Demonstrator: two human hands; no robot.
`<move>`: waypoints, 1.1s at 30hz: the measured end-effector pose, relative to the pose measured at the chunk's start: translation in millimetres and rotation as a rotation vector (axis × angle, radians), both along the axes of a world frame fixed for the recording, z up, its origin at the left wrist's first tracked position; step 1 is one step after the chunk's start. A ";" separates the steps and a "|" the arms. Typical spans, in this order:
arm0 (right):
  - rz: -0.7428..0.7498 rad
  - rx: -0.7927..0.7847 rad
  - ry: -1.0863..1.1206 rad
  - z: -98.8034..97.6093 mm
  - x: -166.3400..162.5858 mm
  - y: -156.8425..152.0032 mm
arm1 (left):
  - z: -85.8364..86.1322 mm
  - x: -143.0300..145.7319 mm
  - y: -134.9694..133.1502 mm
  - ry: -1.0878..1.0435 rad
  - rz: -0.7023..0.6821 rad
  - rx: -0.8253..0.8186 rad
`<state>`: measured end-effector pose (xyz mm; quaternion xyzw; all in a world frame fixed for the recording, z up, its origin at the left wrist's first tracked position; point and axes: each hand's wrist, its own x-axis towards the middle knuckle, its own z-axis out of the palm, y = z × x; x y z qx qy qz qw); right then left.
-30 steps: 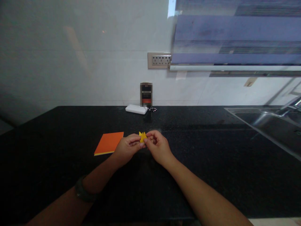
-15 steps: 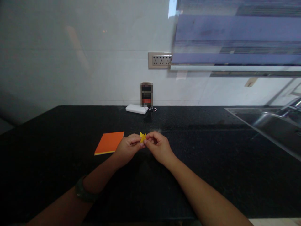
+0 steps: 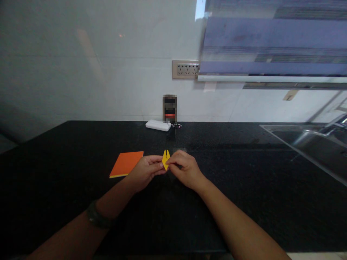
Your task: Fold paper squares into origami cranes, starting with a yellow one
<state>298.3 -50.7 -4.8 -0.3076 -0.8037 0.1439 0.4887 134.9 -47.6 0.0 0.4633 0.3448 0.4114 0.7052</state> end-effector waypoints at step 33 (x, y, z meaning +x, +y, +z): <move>-0.015 -0.708 0.216 -5.0 -7.2 0.1 | 0.4 4.5 2.0 0.157 0.177 0.210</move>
